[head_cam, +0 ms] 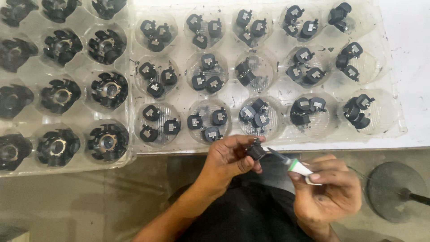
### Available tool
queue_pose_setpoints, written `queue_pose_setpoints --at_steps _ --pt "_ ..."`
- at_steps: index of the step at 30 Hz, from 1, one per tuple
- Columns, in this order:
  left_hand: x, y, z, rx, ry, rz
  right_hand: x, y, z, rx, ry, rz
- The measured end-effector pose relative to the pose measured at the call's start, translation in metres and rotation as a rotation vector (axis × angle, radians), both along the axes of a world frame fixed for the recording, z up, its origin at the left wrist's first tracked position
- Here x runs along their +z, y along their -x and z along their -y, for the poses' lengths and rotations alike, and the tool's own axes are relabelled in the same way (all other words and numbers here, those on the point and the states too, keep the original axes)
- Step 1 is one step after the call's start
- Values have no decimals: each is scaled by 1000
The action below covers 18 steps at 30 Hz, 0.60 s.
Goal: The person picks small black plastic components one at a time from a clear plastic tray and squeezes adhesive from a tube onto each part, then places the part back into the tray. Occasionally the person wipes the tube nozzle with a blue cloth.
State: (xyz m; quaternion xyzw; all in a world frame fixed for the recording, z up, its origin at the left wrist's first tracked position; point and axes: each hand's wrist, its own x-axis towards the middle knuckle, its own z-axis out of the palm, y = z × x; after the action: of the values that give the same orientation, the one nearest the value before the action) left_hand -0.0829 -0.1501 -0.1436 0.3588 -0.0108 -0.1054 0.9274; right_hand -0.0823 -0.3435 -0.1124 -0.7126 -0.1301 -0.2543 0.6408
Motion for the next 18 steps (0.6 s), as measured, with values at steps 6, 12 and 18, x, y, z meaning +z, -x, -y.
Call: queue_pose_setpoints --at_steps 6,12,18 --pt "24 -68 -23 148 -692 200 -5 6 16 14 -176 53" --pt "52 -133 -16 183 -1277 440 0 21 19 46 -111 2" --pt "44 -180 10 327 -1764 671 -3 33 20 -27 -22 -184"
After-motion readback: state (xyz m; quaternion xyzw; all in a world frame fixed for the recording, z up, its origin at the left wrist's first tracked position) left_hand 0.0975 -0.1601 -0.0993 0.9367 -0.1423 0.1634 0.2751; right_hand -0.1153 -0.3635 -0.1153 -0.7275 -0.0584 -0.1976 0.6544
